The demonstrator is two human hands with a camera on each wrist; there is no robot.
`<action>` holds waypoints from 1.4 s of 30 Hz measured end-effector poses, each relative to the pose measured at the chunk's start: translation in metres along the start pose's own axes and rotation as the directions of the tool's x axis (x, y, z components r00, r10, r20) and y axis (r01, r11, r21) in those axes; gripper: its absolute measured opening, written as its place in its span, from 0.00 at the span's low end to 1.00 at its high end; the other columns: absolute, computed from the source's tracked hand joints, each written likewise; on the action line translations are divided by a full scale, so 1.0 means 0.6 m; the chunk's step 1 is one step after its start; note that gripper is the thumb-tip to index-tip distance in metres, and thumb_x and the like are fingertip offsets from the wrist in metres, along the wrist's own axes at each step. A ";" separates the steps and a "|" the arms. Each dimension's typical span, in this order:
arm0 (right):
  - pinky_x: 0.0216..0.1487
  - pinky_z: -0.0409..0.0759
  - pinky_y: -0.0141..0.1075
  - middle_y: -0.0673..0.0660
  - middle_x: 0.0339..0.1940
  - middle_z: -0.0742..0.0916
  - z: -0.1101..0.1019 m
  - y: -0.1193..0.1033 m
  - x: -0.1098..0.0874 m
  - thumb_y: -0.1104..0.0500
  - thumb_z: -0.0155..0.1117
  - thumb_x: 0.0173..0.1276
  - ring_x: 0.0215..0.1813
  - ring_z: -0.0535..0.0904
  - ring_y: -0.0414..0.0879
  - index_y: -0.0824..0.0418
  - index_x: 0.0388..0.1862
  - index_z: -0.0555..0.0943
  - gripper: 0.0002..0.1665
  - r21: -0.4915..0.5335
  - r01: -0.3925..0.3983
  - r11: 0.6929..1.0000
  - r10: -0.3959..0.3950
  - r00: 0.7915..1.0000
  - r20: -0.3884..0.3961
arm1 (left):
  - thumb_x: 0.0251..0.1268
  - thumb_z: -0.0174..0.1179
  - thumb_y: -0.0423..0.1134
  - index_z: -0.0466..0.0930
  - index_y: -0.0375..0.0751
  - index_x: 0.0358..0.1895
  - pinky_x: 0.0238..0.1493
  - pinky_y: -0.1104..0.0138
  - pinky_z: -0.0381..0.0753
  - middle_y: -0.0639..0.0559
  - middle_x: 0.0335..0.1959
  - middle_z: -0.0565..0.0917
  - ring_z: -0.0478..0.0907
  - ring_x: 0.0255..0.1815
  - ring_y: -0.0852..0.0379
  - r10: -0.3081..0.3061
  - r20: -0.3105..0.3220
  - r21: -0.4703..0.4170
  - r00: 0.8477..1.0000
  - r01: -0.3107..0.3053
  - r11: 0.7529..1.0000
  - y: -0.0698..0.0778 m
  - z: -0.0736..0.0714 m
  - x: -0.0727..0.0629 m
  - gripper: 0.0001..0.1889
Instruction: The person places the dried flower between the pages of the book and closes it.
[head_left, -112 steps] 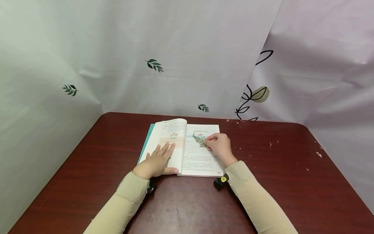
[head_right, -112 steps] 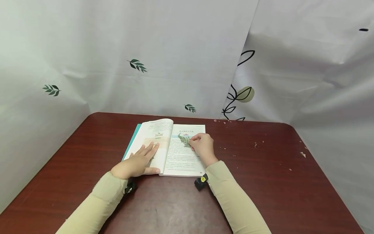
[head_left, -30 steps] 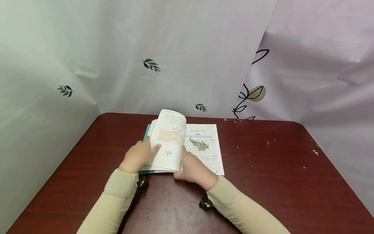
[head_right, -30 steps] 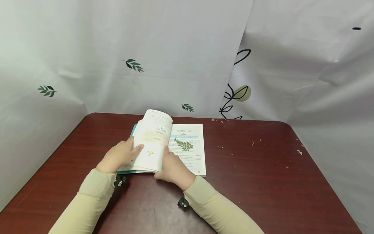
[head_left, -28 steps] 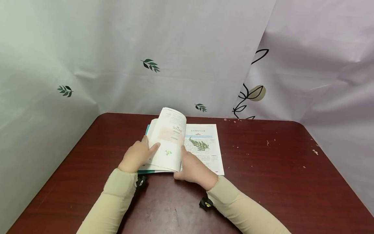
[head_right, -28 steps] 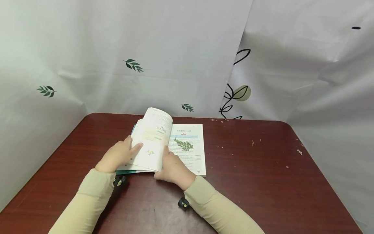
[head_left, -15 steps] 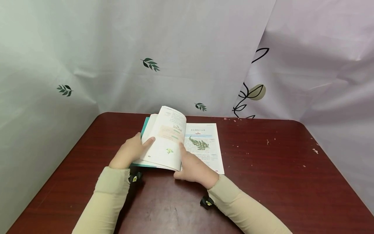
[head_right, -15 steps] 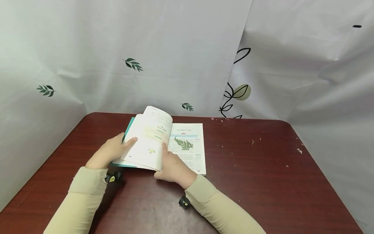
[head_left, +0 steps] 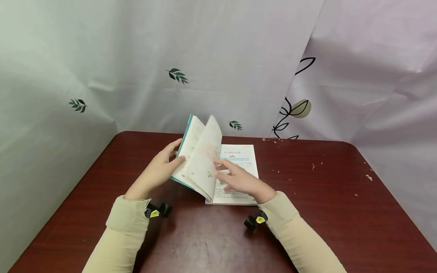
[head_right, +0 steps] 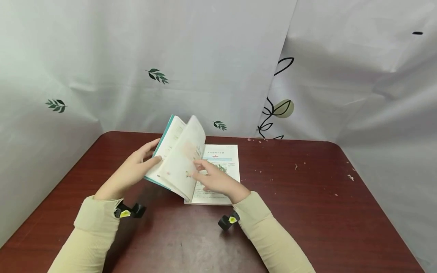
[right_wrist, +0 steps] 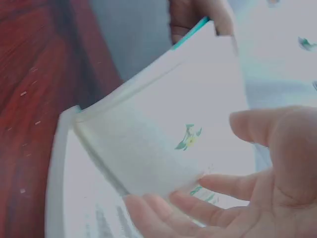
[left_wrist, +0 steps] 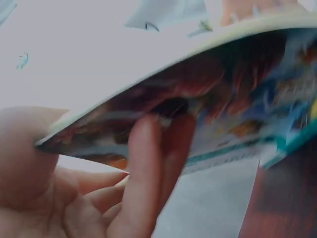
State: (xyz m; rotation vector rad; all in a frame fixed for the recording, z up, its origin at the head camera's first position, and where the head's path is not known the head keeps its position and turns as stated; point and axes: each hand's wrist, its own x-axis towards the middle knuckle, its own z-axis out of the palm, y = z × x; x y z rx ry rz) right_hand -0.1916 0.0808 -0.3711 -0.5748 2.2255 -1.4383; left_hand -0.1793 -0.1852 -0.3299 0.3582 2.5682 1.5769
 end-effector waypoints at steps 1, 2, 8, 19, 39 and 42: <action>0.49 0.86 0.46 0.68 0.71 0.71 -0.005 -0.001 -0.001 0.52 0.52 0.82 0.62 0.79 0.62 0.59 0.81 0.60 0.34 0.055 -0.001 0.998 0.001 1.000 -0.012 | 0.81 0.50 0.40 0.51 0.44 0.82 0.42 0.61 0.84 0.33 0.62 0.76 0.85 0.46 0.50 0.012 -0.004 -0.039 1.000 -0.013 0.999 0.003 0.004 0.001 0.32; 0.50 0.85 0.47 0.68 0.71 0.71 -0.010 -0.002 -0.002 0.51 0.50 0.83 0.63 0.77 0.63 0.59 0.80 0.61 0.33 0.096 -0.002 0.995 0.005 1.000 -0.028 | 0.81 0.49 0.41 0.53 0.44 0.81 0.41 0.61 0.85 0.33 0.61 0.77 0.85 0.45 0.50 0.022 -0.004 -0.085 1.000 -0.022 0.996 0.005 0.008 0.001 0.31; 0.53 0.84 0.50 0.69 0.72 0.71 -0.035 -0.013 -0.005 0.47 0.42 0.85 0.64 0.76 0.67 0.63 0.80 0.60 0.32 0.261 0.049 0.964 -0.015 0.991 -0.131 | 0.85 0.45 0.46 0.69 0.40 0.72 0.38 0.55 0.87 0.35 0.62 0.79 0.87 0.44 0.47 0.119 0.005 -0.192 0.993 -0.116 0.974 0.008 0.045 0.008 0.22; 0.55 0.82 0.54 0.72 0.71 0.71 -0.100 -0.023 -0.030 0.50 0.47 0.84 0.64 0.77 0.66 0.65 0.82 0.53 0.36 0.094 0.026 0.995 0.002 0.957 -0.290 | 0.79 0.55 0.41 0.79 0.48 0.67 0.56 0.55 0.79 0.49 0.63 0.80 0.79 0.56 0.54 0.260 0.209 0.201 0.943 -0.301 0.932 -0.019 0.131 0.011 0.18; 0.68 0.70 0.55 0.70 0.66 0.79 -0.122 0.035 -0.020 0.62 0.57 0.71 0.68 0.73 0.62 0.70 0.66 0.78 0.26 -0.640 0.013 0.768 0.023 0.999 0.048 | 0.78 0.54 0.45 0.80 0.38 0.65 0.71 0.51 0.68 0.42 0.73 0.71 0.66 0.75 0.48 0.187 0.487 0.401 0.853 -0.408 0.820 -0.035 0.173 0.003 0.21; 0.67 0.72 0.53 0.69 0.65 0.80 -0.119 0.037 -0.020 0.62 0.58 0.69 0.67 0.74 0.60 0.67 0.64 0.81 0.25 -0.652 -0.031 0.757 0.058 0.998 0.020 | 0.78 0.54 0.45 0.80 0.38 0.65 0.71 0.51 0.68 0.42 0.73 0.72 0.67 0.75 0.47 0.188 0.487 0.407 0.853 -0.413 0.815 -0.034 0.174 0.003 0.21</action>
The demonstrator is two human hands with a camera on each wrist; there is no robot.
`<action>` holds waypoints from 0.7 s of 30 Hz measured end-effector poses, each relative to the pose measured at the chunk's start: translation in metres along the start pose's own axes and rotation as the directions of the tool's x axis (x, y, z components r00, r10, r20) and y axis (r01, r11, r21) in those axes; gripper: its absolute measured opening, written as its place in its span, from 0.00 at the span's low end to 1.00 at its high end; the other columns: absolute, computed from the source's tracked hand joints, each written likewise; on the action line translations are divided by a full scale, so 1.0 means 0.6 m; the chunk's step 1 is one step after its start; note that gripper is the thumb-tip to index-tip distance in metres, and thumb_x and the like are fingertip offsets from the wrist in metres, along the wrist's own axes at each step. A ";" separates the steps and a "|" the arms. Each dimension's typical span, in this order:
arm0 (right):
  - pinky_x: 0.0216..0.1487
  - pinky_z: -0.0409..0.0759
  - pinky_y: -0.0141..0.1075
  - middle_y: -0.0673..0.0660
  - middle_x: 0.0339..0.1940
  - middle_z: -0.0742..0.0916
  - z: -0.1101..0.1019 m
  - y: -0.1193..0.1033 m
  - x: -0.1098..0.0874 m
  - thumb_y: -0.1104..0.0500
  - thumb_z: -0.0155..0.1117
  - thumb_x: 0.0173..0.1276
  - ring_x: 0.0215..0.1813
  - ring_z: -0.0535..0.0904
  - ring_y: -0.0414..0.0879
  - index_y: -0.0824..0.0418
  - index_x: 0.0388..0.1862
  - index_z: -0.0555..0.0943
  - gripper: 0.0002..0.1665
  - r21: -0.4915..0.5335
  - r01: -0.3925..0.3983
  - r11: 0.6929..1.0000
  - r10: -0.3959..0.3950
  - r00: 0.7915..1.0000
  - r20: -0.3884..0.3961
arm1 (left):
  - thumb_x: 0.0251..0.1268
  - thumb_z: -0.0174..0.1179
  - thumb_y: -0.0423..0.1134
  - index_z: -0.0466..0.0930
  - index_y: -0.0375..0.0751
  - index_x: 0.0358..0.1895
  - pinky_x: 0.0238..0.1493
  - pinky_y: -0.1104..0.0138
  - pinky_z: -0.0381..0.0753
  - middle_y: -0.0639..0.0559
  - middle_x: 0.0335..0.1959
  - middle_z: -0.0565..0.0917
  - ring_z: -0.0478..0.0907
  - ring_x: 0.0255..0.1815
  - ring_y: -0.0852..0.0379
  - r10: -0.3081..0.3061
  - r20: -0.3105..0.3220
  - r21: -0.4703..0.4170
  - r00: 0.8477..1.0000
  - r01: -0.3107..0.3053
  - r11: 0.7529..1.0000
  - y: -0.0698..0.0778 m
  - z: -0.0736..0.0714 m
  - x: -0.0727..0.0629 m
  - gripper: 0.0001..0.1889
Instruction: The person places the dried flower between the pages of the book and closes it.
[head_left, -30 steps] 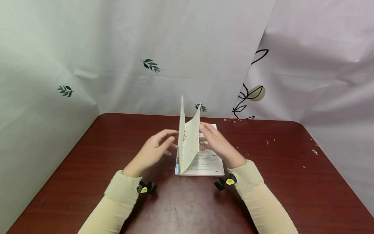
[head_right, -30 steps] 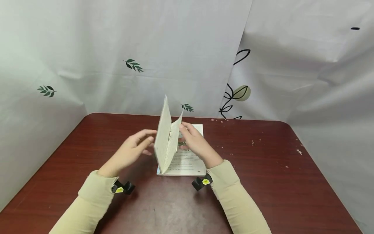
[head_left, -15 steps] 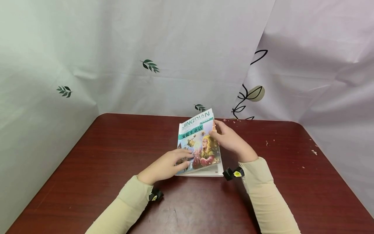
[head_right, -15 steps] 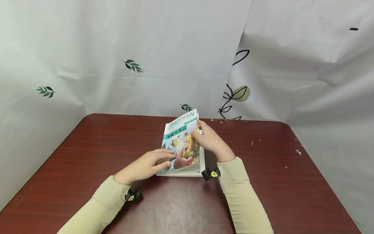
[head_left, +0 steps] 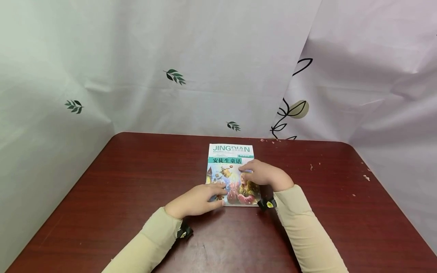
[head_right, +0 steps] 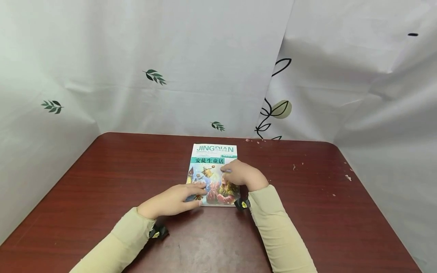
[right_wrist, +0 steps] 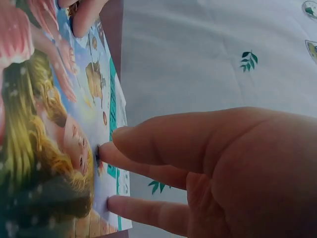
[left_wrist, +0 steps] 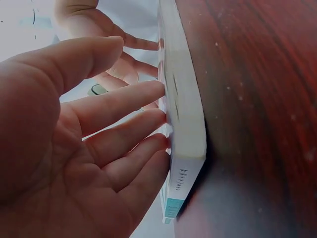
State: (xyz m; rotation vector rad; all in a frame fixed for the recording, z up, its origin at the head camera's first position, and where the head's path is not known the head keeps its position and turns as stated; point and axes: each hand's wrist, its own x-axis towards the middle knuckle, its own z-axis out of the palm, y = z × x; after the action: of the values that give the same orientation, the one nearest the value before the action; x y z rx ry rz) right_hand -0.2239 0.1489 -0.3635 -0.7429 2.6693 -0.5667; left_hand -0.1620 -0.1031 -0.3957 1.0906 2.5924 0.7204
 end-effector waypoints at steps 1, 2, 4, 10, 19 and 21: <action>0.67 0.72 0.53 0.69 0.64 0.80 0.000 0.000 0.000 0.62 0.59 0.69 0.67 0.74 0.60 0.67 0.64 0.81 0.25 -0.006 -0.004 1.000 0.004 1.000 -0.004 | 0.78 0.54 0.45 0.79 0.38 0.66 0.71 0.51 0.68 0.42 0.73 0.72 0.67 0.75 0.47 0.000 0.002 0.002 1.000 0.000 1.000 0.001 0.000 0.000 0.21; 0.67 0.72 0.53 0.69 0.64 0.80 0.001 0.000 0.000 0.62 0.59 0.69 0.67 0.73 0.60 0.66 0.64 0.81 0.25 -0.014 -0.007 1.000 0.007 1.000 -0.006 | 0.78 0.54 0.44 0.79 0.38 0.66 0.71 0.51 0.67 0.42 0.73 0.72 0.66 0.75 0.47 0.001 0.004 -0.001 1.000 -0.001 1.000 0.001 -0.001 0.000 0.21; 0.68 0.71 0.53 0.69 0.65 0.80 0.001 0.000 -0.001 0.61 0.58 0.70 0.68 0.73 0.60 0.66 0.64 0.81 0.25 -0.019 -0.014 1.000 0.014 1.000 -0.002 | 0.78 0.55 0.44 0.78 0.37 0.66 0.72 0.51 0.67 0.42 0.73 0.71 0.66 0.75 0.47 0.003 0.008 -0.004 1.000 -0.003 1.000 0.003 -0.001 0.001 0.22; 0.67 0.72 0.53 0.68 0.66 0.79 0.000 -0.001 -0.002 0.62 0.58 0.72 0.68 0.72 0.60 0.65 0.65 0.81 0.24 -0.027 -0.051 0.998 0.051 0.999 0.008 | 0.76 0.57 0.43 0.77 0.35 0.67 0.71 0.51 0.67 0.39 0.72 0.72 0.66 0.75 0.44 0.022 0.009 0.009 1.000 -0.022 1.000 0.006 0.000 0.003 0.23; 0.65 0.74 0.53 0.67 0.65 0.80 -0.009 0.012 -0.004 0.65 0.57 0.71 0.65 0.75 0.59 0.65 0.63 0.82 0.23 -0.004 -0.050 0.999 0.050 0.999 0.001 | 0.77 0.57 0.44 0.78 0.36 0.67 0.70 0.52 0.69 0.41 0.70 0.75 0.68 0.74 0.45 0.036 0.009 0.037 0.999 -0.036 0.999 0.004 -0.003 0.008 0.22; 0.63 0.75 0.53 0.66 0.63 0.81 -0.014 0.020 -0.009 0.64 0.57 0.71 0.62 0.77 0.58 0.66 0.62 0.82 0.22 0.010 -0.071 0.997 0.071 0.997 -0.005 | 0.78 0.56 0.43 0.78 0.36 0.66 0.71 0.52 0.68 0.42 0.68 0.77 0.69 0.73 0.46 0.055 0.006 0.035 0.998 -0.055 0.998 0.001 -0.006 0.007 0.21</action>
State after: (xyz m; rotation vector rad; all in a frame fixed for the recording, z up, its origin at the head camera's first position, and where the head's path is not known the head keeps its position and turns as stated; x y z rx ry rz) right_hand -0.2278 0.1638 -0.3605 -0.6421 2.6832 -0.5641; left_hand -0.1661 -0.1014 -0.3924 1.1764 2.5895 0.6862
